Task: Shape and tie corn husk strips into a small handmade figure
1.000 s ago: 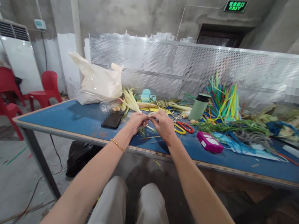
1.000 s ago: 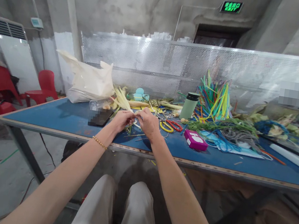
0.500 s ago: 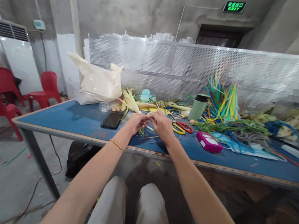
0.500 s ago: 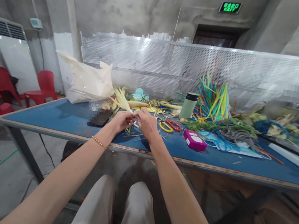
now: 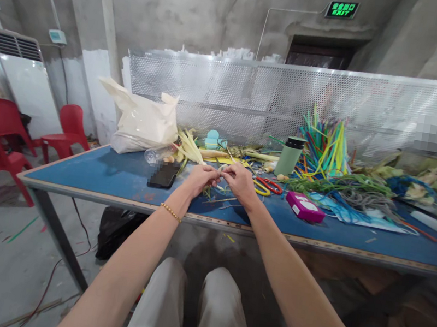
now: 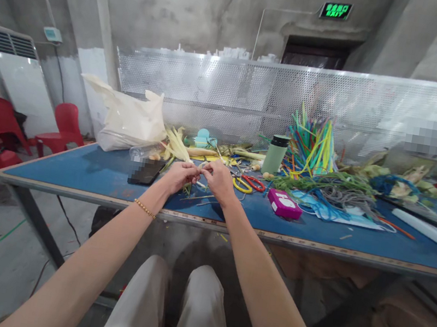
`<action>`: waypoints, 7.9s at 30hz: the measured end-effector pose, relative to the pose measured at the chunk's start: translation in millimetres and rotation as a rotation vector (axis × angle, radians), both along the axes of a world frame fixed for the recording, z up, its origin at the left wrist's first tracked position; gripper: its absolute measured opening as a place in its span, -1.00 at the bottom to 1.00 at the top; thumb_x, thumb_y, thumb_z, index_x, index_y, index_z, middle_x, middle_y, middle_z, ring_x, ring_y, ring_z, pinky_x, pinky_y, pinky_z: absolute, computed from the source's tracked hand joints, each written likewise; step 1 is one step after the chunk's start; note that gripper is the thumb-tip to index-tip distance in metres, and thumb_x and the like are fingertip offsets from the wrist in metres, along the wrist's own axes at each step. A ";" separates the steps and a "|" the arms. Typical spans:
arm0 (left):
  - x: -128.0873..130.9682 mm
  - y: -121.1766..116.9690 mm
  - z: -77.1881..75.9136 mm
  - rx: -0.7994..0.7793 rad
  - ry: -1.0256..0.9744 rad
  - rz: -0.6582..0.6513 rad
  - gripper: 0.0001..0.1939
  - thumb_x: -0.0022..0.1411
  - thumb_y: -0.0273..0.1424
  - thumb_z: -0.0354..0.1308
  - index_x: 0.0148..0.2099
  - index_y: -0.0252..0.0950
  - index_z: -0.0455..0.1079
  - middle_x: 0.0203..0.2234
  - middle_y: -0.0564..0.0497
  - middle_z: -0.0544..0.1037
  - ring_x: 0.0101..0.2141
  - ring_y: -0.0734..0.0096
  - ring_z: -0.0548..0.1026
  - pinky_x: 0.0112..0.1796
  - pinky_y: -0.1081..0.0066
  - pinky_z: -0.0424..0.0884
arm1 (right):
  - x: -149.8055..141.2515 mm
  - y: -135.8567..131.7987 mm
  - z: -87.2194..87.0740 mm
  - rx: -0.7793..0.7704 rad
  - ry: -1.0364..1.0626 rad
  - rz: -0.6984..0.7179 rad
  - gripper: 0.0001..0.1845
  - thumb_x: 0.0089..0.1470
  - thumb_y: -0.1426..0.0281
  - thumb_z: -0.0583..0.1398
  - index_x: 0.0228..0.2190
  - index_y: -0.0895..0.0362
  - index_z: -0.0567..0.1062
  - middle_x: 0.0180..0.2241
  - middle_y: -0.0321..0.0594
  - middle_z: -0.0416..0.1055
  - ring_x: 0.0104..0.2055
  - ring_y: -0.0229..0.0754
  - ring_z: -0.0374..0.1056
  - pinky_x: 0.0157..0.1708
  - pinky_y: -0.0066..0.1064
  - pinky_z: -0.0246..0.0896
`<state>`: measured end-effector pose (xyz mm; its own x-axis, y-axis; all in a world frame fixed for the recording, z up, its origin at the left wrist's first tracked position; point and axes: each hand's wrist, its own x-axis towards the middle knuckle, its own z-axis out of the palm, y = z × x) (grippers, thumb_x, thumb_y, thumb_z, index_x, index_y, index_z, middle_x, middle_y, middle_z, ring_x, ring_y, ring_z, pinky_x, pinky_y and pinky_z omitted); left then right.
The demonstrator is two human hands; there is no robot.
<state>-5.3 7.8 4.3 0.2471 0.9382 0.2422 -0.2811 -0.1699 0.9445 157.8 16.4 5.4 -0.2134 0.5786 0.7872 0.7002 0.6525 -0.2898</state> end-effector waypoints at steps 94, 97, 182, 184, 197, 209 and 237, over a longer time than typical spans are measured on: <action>-4.4 8.9 -3.5 -0.115 -0.023 0.094 -0.77 -0.08 -0.47 0.33 -0.56 -0.32 0.30 -0.72 0.08 0.36 -0.71 0.64 0.24 -0.64 0.49 0.03 | -5.4 -10.1 0.8 0.106 -0.212 0.014 -0.81 0.23 0.39 0.17 -0.34 0.10 0.59 -0.32 -0.14 0.41 -0.23 -0.13 0.33 -0.24 -0.39 0.18; -4.7 7.8 -2.5 -0.123 -0.024 0.102 -0.79 -0.09 -0.47 0.33 -0.56 -0.32 0.32 -0.70 0.06 0.39 -0.70 0.63 0.26 -0.64 0.49 0.06 | -7.0 -14.9 2.4 0.108 -0.257 -0.020 -0.79 0.25 0.40 0.13 -0.33 0.10 0.59 -0.30 -0.14 0.40 -0.23 -0.14 0.34 -0.25 -0.40 0.17; -1.0 8.6 -1.7 -0.083 -0.106 0.077 -0.78 -0.08 -0.60 0.23 -0.61 -0.34 0.25 -0.74 0.10 0.30 -0.69 0.69 0.20 -0.61 0.55 0.02 | -14.2 -27.5 6.8 0.110 -0.368 -0.145 -0.74 0.30 0.36 0.07 -0.27 0.10 0.57 -0.22 -0.08 0.41 -0.23 -0.12 0.34 -0.37 -0.40 0.10; -0.7 7.2 -0.8 -0.080 -0.123 0.053 -0.80 -0.08 -0.59 0.24 -0.59 -0.36 0.27 -0.71 0.09 0.33 -0.68 0.70 0.21 -0.61 0.56 0.03 | -16.0 -29.7 7.9 0.111 -0.401 -0.179 -0.72 0.30 0.37 0.06 -0.26 0.12 0.57 -0.21 -0.06 0.41 -0.23 -0.11 0.34 -0.39 -0.39 0.08; -1.3 7.9 -5.1 0.083 -0.101 0.043 -0.87 -0.15 -0.57 0.38 -0.50 -0.38 0.48 -0.64 0.00 0.50 -0.61 0.56 0.36 -0.55 0.48 0.16 | -10.9 -18.3 4.9 0.025 -0.110 -0.127 -0.83 0.15 0.45 0.17 -0.34 0.13 0.60 -0.31 -0.14 0.47 -0.29 -0.14 0.36 -0.26 -0.37 0.19; -1.2 2.1 -1.9 0.107 -0.059 0.090 -0.83 -0.12 -0.47 0.40 -0.52 -0.41 0.45 -0.64 -0.01 0.49 -0.63 0.57 0.35 -0.54 0.49 0.18 | -10.9 -12.5 4.7 -0.081 -0.048 -0.101 -0.83 0.11 0.38 0.20 -0.48 0.13 0.54 -0.44 -0.18 0.48 -0.34 -0.15 0.34 -0.29 -0.37 0.17; 1.3 1.9 0.2 -0.034 0.187 0.299 -0.76 -0.04 -0.53 0.34 -0.62 -0.36 0.36 -0.74 0.07 0.40 -0.73 0.63 0.25 -0.63 0.53 0.13 | 38.3 2.7 27.9 -0.176 -0.063 -0.352 -0.64 0.19 0.39 0.04 -0.27 0.20 0.63 -0.32 -0.08 0.60 -0.24 -0.12 0.47 -0.21 -0.40 0.26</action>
<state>-4.1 9.7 4.5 -0.0026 0.9826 0.1857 -0.0457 -0.1856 0.9816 196.0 19.1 33.3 -0.0225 0.7499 0.6611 0.8921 0.3135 -0.3253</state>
